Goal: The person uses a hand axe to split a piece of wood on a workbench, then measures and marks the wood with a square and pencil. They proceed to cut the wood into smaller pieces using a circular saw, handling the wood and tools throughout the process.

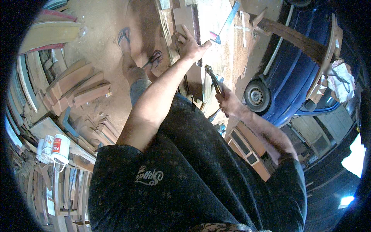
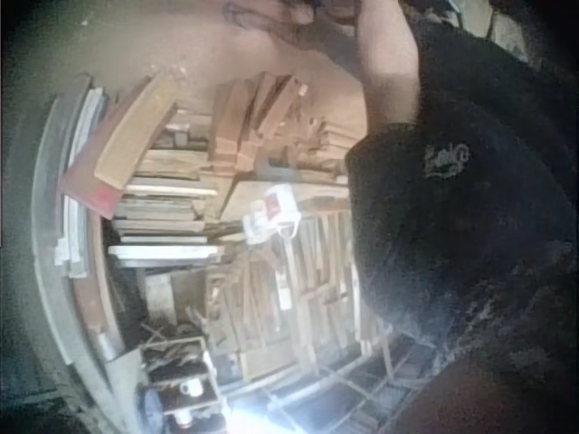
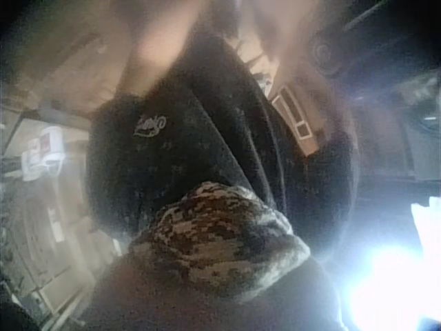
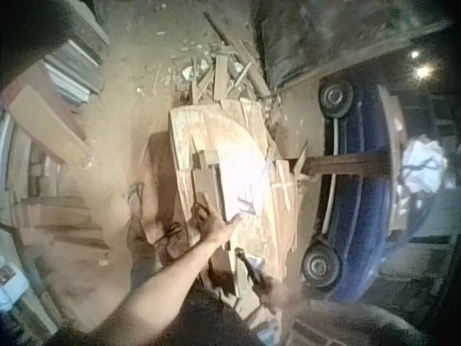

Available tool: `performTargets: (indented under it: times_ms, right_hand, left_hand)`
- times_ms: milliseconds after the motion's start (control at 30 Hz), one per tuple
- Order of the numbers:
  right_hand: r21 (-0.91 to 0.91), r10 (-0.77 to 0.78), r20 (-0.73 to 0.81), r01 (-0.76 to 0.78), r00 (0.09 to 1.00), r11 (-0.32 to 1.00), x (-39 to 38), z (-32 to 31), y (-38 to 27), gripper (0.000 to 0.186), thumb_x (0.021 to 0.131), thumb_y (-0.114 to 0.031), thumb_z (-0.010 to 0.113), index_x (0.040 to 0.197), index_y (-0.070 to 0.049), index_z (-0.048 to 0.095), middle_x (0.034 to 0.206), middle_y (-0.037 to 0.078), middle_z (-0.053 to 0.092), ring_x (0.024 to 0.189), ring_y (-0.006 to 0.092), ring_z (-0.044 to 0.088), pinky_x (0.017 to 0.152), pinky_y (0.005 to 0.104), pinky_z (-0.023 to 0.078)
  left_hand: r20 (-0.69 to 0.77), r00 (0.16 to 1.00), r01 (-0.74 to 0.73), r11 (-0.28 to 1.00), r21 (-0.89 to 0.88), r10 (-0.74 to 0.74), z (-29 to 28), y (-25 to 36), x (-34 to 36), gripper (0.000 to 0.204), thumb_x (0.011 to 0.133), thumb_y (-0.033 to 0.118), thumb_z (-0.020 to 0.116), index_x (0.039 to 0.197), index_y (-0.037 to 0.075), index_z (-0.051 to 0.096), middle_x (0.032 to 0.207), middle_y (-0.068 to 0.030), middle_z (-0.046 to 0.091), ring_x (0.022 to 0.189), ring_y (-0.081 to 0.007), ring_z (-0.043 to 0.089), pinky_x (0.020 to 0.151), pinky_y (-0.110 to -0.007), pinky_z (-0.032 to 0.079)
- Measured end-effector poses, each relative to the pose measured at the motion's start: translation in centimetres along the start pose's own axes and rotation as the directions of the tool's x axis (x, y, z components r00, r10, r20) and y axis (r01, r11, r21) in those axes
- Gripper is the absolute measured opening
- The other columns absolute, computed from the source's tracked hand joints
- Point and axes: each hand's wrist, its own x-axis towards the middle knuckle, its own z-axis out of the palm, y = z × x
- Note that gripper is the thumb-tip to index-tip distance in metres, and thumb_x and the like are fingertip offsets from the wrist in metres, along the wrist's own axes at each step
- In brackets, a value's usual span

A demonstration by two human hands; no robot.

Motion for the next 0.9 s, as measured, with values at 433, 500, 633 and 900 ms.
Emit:
performTargets:
  times_ms: [433,500,633,900]
  right_hand:
    - [0.303,0.225,0.121,-0.251,0.967,0.919,-0.5,-6.0,-5.8,0.043,0.104,-0.014,0.051,0.142,-0.003,0.035,0.091,0.009,0.059,0.067,0.0166,0.065,0.059,0.0333,0.062]
    - [0.446,0.221,0.096,-0.240,0.971,0.862,-0.9,-4.6,-5.0,0.045,0.103,-0.014,0.052,0.144,-0.005,0.036,0.089,0.007,0.058,0.069,0.0157,0.065,0.059,0.0329,0.062]
    - [0.346,0.188,0.094,-0.209,0.978,0.915,-1.3,-3.3,-1.7,0.054,0.099,-0.011,0.054,0.150,-0.009,0.035,0.090,0.007,0.062,0.075,0.0162,0.064,0.062,0.0331,0.060]
    - [-0.211,0.136,0.055,-0.122,0.989,0.970,-4.0,-6.3,-7.2,0.064,0.093,0.002,0.045,0.154,-0.013,0.032,0.087,0.018,0.068,0.062,0.0227,0.068,0.067,0.0399,0.060]
  left_hand:
    - [0.059,0.990,-0.125,0.992,-0.007,0.125,-2.3,0.0,-0.5,0.146,0.073,0.071,0.075,0.153,0.000,-0.024,0.157,-0.0412,0.008,0.148,-0.0551,0.006,0.121,-0.059,0.015]
    - [0.048,0.993,-0.112,0.993,0.033,0.110,-1.9,-0.5,-0.2,0.145,0.073,0.070,0.076,0.154,0.002,-0.023,0.156,-0.0428,0.009,0.148,-0.0558,0.008,0.121,-0.058,0.016]
    - [0.033,0.999,-0.041,0.992,0.122,0.037,-1.5,0.3,-0.4,0.144,0.072,0.070,0.077,0.155,0.008,-0.022,0.154,-0.0463,0.006,0.146,-0.0573,0.012,0.121,-0.057,0.017]
    - [0.032,0.999,-0.046,0.994,0.102,0.043,-1.5,0.3,-0.2,0.146,0.071,0.070,0.077,0.154,0.010,-0.027,0.156,-0.0430,-0.001,0.147,-0.0580,0.007,0.118,-0.064,0.019]
